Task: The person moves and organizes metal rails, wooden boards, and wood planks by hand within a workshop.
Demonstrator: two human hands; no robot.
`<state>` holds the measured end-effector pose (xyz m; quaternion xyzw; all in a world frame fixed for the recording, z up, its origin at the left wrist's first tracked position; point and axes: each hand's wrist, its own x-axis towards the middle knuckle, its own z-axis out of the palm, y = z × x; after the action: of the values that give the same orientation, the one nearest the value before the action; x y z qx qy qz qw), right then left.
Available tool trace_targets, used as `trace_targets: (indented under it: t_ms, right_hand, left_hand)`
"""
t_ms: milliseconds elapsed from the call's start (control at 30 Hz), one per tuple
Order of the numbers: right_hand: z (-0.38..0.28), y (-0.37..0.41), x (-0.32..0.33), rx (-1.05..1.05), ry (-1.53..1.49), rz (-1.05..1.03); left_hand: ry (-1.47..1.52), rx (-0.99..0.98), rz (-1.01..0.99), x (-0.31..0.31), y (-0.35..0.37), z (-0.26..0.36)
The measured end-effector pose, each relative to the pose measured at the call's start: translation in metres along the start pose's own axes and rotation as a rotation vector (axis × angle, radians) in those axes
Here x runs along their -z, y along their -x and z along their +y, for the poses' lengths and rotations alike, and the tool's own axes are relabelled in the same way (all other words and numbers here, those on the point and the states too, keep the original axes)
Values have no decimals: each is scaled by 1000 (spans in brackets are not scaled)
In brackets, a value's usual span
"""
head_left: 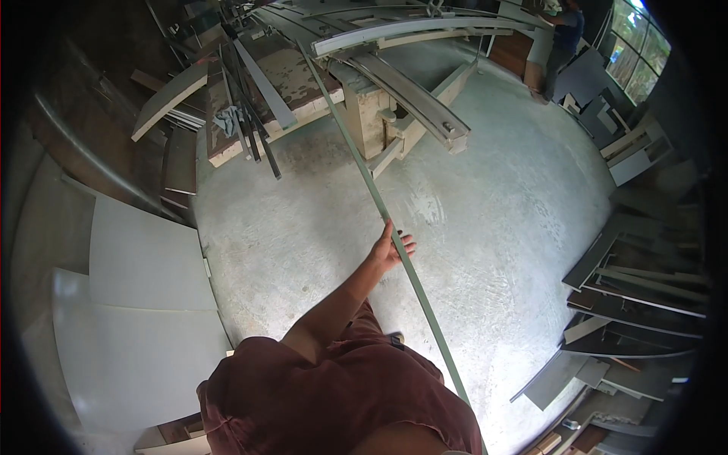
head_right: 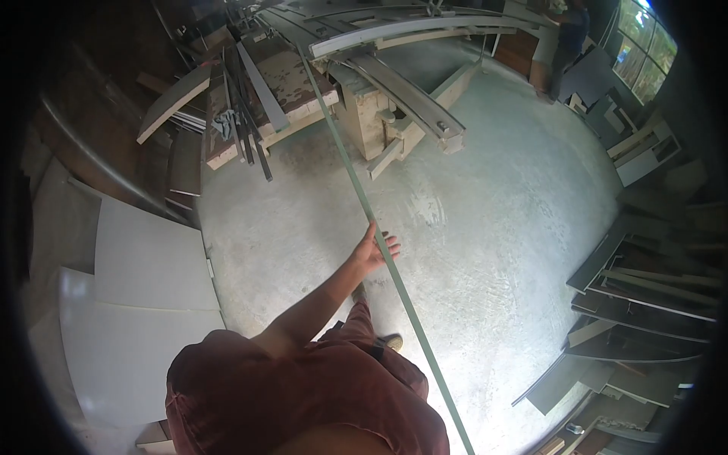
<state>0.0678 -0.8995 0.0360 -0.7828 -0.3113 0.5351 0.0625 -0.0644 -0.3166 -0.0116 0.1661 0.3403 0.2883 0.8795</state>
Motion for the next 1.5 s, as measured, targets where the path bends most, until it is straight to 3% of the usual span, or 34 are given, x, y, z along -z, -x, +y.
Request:
trace_targets:
  t_ms: [100,400,800,1067,1100,1133,1233,1500]
  right_hand:
    - [4,2,8,-34,37,4]
    - [13,7,23,-142,142,-45]
    - [32,45,24,-361,213,-47]
    - [66,69,15,-511,230,-47]
    - [82,55,19,-558,12,-314]
    - [61,59,20,-557,12,-320]
    - [-11,69,22,-279,152,44]
    - [-65,54,27,-287,119,56]
  left_hand:
    - [13,-20,112,-12,24,-10]
    - [51,69,117,-13,62,-45]
    - [74,-1,43,-5,16,1]
    - [14,-136,135,14,-3,41]
    - [-5,-159,133,15,3,40]
    - [-7,-158,139,14,10,38]
    - [13,-148,163,16,31,26]
    - [-56,-109,87,13,65,9]
